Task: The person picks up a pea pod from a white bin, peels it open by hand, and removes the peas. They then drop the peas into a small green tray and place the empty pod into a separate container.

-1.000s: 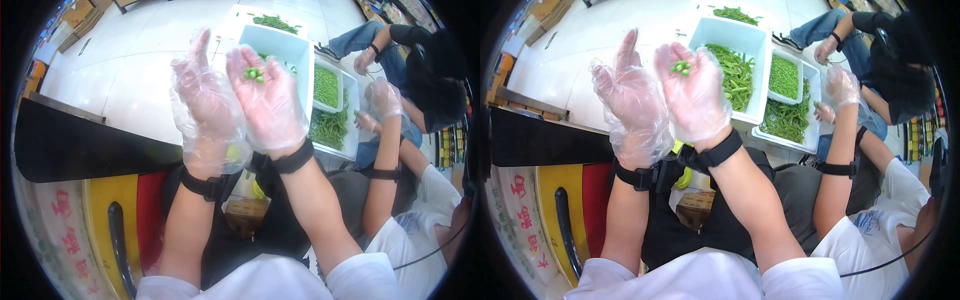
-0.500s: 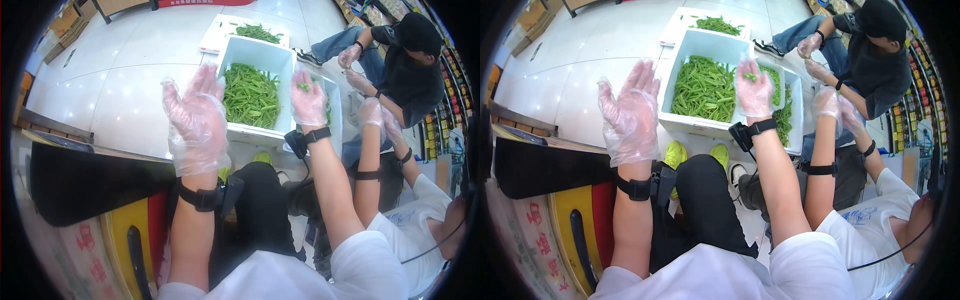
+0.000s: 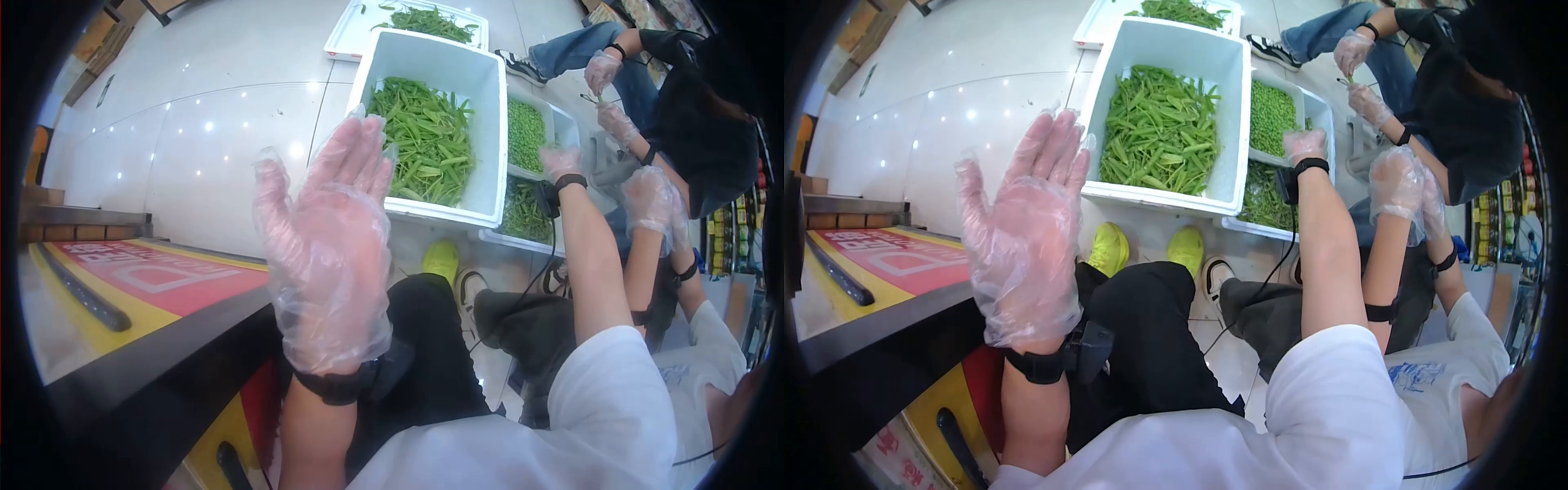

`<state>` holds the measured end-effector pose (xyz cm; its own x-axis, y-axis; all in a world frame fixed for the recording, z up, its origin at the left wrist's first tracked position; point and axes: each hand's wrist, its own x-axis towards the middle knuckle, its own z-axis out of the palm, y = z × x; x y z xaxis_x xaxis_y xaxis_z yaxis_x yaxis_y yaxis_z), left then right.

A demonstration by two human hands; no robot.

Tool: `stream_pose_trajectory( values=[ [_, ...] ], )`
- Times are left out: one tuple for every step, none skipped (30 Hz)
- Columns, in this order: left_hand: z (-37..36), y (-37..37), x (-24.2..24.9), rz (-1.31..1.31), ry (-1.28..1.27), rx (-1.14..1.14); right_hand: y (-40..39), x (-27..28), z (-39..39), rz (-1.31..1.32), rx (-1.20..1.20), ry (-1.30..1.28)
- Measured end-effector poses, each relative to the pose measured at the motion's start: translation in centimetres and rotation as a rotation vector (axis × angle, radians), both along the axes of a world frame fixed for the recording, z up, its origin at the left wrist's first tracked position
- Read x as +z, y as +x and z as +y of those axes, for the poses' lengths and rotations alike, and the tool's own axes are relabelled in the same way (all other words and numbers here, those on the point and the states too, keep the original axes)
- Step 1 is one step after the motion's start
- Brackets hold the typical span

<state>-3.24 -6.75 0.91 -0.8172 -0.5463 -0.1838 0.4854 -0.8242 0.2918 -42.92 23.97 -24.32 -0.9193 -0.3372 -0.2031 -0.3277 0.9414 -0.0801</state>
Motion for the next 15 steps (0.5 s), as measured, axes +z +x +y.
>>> stream_pose_trajectory(
  values=[
    [-0.2, 0.2, -0.3, 0.049, 0.001, -0.019, -0.5, -0.4, 0.6, 0.152, 0.213, 0.344],
    [-0.3, 0.3, -0.5, 0.1, -0.001, -0.037, -0.8, -0.8, 1.4, 0.246, 0.346, 0.532],
    [-0.3, 0.4, -0.5, 0.095, 0.003, -0.038, 0.8, 0.9, 0.4, 0.203, 0.375, 0.682],
    [-0.4, 0.5, -0.5, 0.113, 0.022, -0.014, 0.7, 0.1, 1.2, 0.196, 0.376, 0.682],
    [-0.5, 0.6, -0.6, 0.13, 0.038, 0.01, 0.9, -0.4, 1.8, 0.244, 0.426, 0.672],
    [-0.6, 0.5, -0.6, 0.118, 0.038, 0.007, 1.4, -1.1, 2.2, 0.288, 0.475, 0.662],
    [-0.6, 0.5, -0.5, 0.111, 0.032, 0.022, 1.6, -1.6, 2.6, 0.241, 0.432, 0.576],
    [-0.6, 0.6, -0.4, 0.1, 0.025, 0.037, 1.7, -2.1, 2.9, 0.142, 0.323, 0.416],
    [-0.5, 0.5, -0.3, 0.077, 0.031, 0.032, 1.9, -2.7, 3.1, 0.019, 0.188, 0.217],
    [-0.3, 0.5, -0.2, 0.079, 0.014, 0.019, 2.3, -3.3, 3.3, -0.157, -0.027, -0.073],
    [-0.1, 0.5, -0.2, 0.084, -0.004, 0.006, 2.5, -4.1, 3.3, -0.391, -0.361, -0.449],
    [0.0, 0.6, -0.4, 0.066, -0.001, 0.004, 2.8, -4.8, 2.9, -0.525, -0.671, -0.772],
    [0.0, 0.6, -0.6, 0.068, -0.01, -0.027, 3.2, -5.3, 2.7, -0.597, -0.853, -0.936],
    [0.1, 0.5, -0.6, 0.072, -0.02, -0.057, 3.4, -5.8, 2.6, -0.639, -0.864, -0.927],
    [1.0, 0.0, 0.2, 0.061, -0.02, -0.056, 3.6, -6.4, 2.5, -0.676, -0.847, -0.893]
  ],
)
